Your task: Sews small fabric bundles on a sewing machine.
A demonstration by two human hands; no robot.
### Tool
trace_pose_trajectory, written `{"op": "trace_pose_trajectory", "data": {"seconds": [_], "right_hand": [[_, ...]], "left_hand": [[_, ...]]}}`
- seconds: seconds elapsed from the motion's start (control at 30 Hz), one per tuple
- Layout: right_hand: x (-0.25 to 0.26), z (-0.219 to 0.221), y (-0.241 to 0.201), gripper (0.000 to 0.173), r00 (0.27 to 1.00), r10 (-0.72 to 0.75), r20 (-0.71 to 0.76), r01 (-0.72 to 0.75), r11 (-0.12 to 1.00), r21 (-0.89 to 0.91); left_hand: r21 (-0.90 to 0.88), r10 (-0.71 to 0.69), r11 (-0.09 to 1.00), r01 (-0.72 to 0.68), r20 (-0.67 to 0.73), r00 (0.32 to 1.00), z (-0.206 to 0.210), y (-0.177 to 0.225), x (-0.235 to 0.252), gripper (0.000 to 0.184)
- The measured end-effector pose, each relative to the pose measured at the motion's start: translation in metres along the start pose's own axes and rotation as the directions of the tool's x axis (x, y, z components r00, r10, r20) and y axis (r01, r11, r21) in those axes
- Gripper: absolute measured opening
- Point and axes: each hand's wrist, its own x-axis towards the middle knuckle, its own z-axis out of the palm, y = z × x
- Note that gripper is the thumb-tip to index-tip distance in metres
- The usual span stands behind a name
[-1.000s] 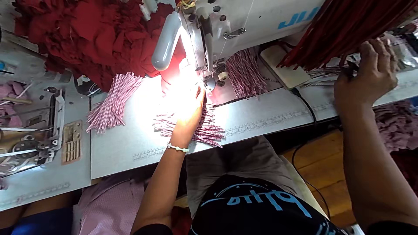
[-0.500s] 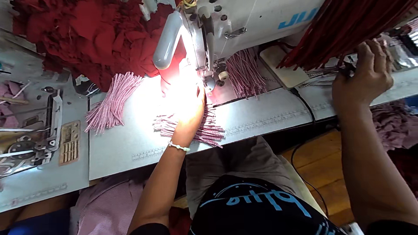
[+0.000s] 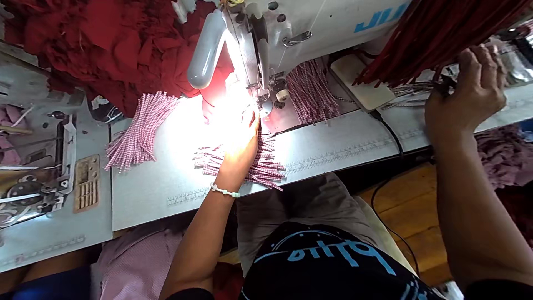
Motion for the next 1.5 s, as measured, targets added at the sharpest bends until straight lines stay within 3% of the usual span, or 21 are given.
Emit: {"op": "trace_pose_trajectory", "data": {"seconds": [0.1,0.3,0.53,0.73,0.93,1.17,1.3,1.5], "right_hand": [[0.000,0.001,0.000,0.047,1.000,0.009,0.004,-0.009,1.000,-0.005],[0.000,-0.001,0.000,0.048,1.000,0.008,0.024,-0.008,1.000,0.003],[0.001,-0.002,-0.004,0.037,0.964,0.114,0.241,-0.102,0.993,-0.062],[-0.001,0.000,-0.005,0.037,0.972,0.109,0.207,-0.099,0.993,-0.060],[-0.002,0.001,0.002,0.052,1.000,0.008,-0.004,-0.008,1.000,-0.022],[-0.002,0.002,0.002,0.048,1.000,0.001,-0.024,-0.002,1.000,-0.028],[-0.001,0.002,0.004,0.048,1.000,0.002,-0.013,-0.002,1.000,-0.015],[0.000,0.002,0.000,0.047,1.000,0.003,-0.023,-0.003,1.000,-0.001]], "left_hand": [[-0.003,-0.048,0.999,0.049,0.090,0.995,-0.010,0.004,0.006,0.048],[-0.035,-0.039,0.999,0.041,0.071,0.997,-0.009,-0.004,0.010,0.048],[-0.028,0.009,1.000,-0.009,0.015,1.000,-0.013,-0.007,0.008,0.047],[-0.067,-0.019,0.998,0.020,0.022,1.000,-0.009,-0.003,0.004,0.044],[-0.049,-0.012,0.999,0.011,-0.010,1.000,-0.008,-0.004,0.006,0.041],[-0.041,-0.053,0.998,0.052,-0.037,0.998,-0.012,-0.014,0.036,0.036],[-0.225,-0.091,0.971,0.079,-0.045,0.995,-0.029,-0.019,-0.001,0.032],[-0.237,-0.152,0.962,0.133,-0.063,0.986,-0.019,-0.018,-0.018,0.029]]}}
